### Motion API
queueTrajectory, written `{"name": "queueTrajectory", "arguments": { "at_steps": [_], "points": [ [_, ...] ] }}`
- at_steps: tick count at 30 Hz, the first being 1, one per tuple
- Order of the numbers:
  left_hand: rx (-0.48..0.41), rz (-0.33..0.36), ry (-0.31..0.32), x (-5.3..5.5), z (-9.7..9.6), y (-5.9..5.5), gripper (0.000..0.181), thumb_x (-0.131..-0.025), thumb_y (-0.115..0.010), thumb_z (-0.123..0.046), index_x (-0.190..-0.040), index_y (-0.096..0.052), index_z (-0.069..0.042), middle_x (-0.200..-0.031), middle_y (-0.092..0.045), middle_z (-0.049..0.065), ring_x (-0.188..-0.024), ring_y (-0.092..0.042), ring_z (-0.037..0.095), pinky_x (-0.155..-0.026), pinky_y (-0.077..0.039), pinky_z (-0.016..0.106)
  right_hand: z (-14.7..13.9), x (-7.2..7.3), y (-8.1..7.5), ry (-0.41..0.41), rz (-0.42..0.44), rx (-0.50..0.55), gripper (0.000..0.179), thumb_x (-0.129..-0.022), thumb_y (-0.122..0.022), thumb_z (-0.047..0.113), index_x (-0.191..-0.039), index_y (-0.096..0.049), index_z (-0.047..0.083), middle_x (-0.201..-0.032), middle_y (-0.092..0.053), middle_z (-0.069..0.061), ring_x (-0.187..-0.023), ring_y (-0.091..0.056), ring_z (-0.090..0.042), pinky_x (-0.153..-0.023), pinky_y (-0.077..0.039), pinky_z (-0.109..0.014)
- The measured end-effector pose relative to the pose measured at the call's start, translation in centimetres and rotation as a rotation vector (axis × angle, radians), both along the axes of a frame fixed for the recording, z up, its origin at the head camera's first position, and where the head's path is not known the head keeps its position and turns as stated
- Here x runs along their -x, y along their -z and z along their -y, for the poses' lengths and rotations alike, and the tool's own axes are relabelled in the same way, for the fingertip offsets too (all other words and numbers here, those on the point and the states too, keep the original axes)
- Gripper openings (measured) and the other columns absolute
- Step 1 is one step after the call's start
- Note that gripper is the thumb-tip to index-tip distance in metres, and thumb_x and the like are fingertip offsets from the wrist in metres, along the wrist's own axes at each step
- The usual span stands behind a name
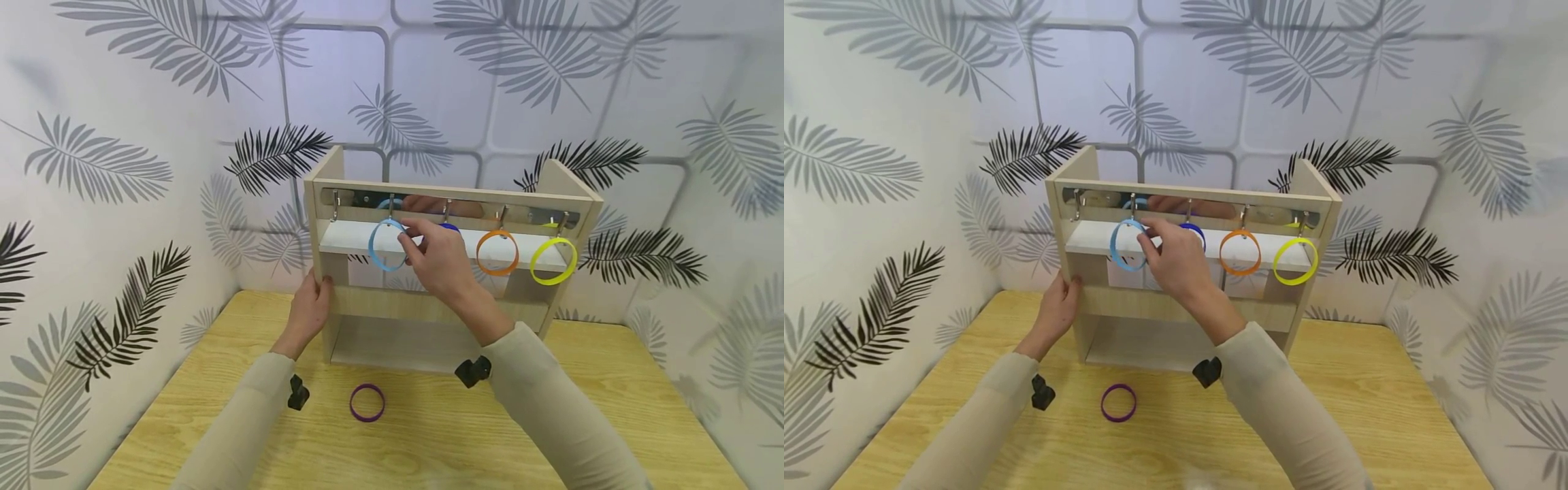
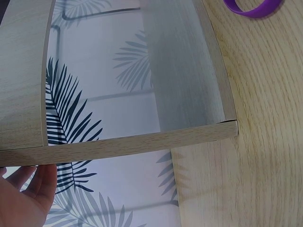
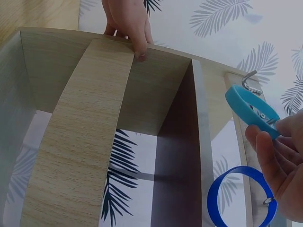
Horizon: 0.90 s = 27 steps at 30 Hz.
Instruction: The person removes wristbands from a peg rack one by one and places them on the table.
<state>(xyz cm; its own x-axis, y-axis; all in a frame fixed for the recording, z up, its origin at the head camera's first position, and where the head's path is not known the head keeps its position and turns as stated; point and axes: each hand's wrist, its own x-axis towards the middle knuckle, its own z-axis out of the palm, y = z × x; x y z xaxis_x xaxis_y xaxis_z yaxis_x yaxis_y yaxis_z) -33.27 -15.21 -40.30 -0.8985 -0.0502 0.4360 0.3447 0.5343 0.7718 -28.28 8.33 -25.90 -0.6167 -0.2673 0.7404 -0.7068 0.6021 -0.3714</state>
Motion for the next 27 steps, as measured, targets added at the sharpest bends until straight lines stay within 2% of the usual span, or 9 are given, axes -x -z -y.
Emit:
{"name": "queueTrajectory", "arguments": {
  "at_steps": [12,19,27],
  "points": [
    [0.007,-0.001,0.002,0.0,0.1,0.0,0.049,-0.102,-0.033,-0.030,-0.143,-0.033,-0.004,-0.127,-0.052,0.023,-0.109,-0.055,0.036,-0.086,-0.047,0.052,-0.5,-0.9,0.1,-0.033,-0.034,-0.028,0.023,-0.090,-0.064,0.010,-0.110,-0.064,-0.002,-0.093,-0.070,-0.011,-0.060,-0.064,-0.013,-0.054,-0.051,-0.023],
    [-0.002,0.002,0.007,-0.1,0.0,0.0,0.050,-0.102,-0.033,-0.031,-0.143,-0.033,-0.004,-0.128,-0.051,0.023,-0.110,-0.054,0.037,-0.086,-0.047,0.052,-1.2,-1.4,0.9,-0.042,0.020,-0.030,0.023,-0.091,-0.063,0.012,-0.110,-0.065,-0.001,-0.094,-0.069,-0.010,-0.063,-0.065,-0.012,-0.054,-0.051,-0.023],
    [-0.005,-0.006,0.017,-0.2,0.0,-0.1,0.051,-0.102,-0.032,-0.031,-0.145,-0.031,-0.003,-0.129,-0.051,0.025,-0.110,-0.054,0.038,-0.086,-0.047,0.053,-2.0,-1.8,2.4,-0.020,0.037,-0.064,0.021,-0.090,-0.065,0.013,-0.107,-0.066,0.000,-0.096,-0.070,-0.010,-0.067,-0.066,-0.014,-0.055,-0.051,-0.022]
  ]
}}
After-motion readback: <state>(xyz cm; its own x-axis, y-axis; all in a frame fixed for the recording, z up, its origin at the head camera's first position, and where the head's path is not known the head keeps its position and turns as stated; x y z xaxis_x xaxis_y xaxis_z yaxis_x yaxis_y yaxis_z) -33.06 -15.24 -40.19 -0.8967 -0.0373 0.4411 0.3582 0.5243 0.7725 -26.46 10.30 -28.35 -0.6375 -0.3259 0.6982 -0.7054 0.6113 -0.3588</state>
